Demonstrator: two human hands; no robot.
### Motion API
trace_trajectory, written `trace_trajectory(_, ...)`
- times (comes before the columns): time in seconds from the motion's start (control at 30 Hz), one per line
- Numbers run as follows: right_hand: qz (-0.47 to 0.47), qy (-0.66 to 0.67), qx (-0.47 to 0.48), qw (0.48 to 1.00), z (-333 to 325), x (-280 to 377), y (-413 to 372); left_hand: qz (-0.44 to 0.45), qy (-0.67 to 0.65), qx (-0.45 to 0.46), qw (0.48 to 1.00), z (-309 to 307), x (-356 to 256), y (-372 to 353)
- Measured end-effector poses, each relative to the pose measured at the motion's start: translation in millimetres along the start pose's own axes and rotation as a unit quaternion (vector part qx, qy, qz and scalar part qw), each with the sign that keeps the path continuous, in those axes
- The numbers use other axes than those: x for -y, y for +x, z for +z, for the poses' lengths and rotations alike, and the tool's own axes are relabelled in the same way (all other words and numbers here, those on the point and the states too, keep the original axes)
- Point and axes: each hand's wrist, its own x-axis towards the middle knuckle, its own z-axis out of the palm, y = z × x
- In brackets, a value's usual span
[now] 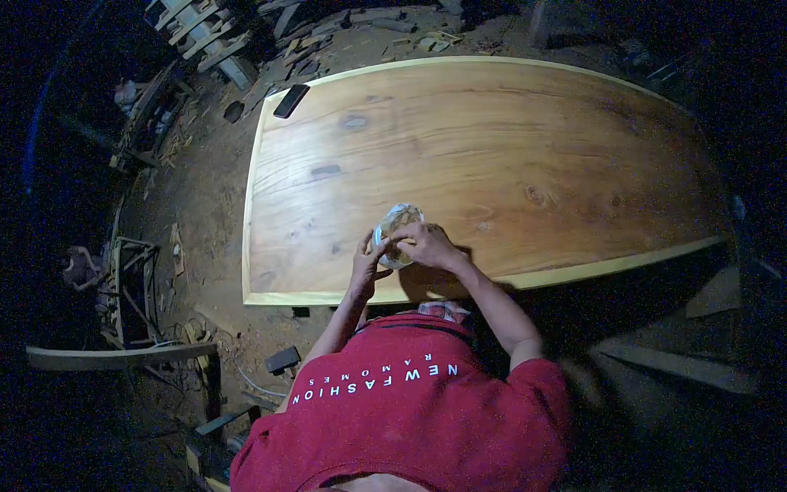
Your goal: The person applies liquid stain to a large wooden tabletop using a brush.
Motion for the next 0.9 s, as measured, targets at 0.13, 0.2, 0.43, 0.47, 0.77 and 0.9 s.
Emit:
trace_trajectory(0.13,0.053,0.024,0.058,0.997,-0.3,18.7,1.8,-0.008,0.010,0.018,1.000,-14.8,-7.9,1.4)
trace_trajectory(0.2,0.112,0.006,0.102,0.988,-3.8,19.8,3.1,-0.022,0.020,0.025,0.999,-19.5,-8.6,1.3)
trace_trajectory(0.43,0.050,0.034,-0.052,0.997,31.8,13.8,15.6,0.003,0.026,0.040,0.999,-27.0,-9.5,13.3)
trace_trajectory(0.47,0.052,0.034,-0.053,0.997,33.1,11.0,15.2,-0.001,0.000,0.045,0.999,-29.3,-8.2,16.3)
trace_trajectory(0.77,0.143,-0.102,-0.021,0.984,2.0,13.2,20.1,-0.019,0.035,0.083,0.996,-15.7,-17.4,10.2)
trace_trajectory(0.9,0.077,-0.090,-0.040,0.992,20.1,6.2,12.0,-0.012,0.033,0.044,0.998,-11.5,-19.5,11.3)
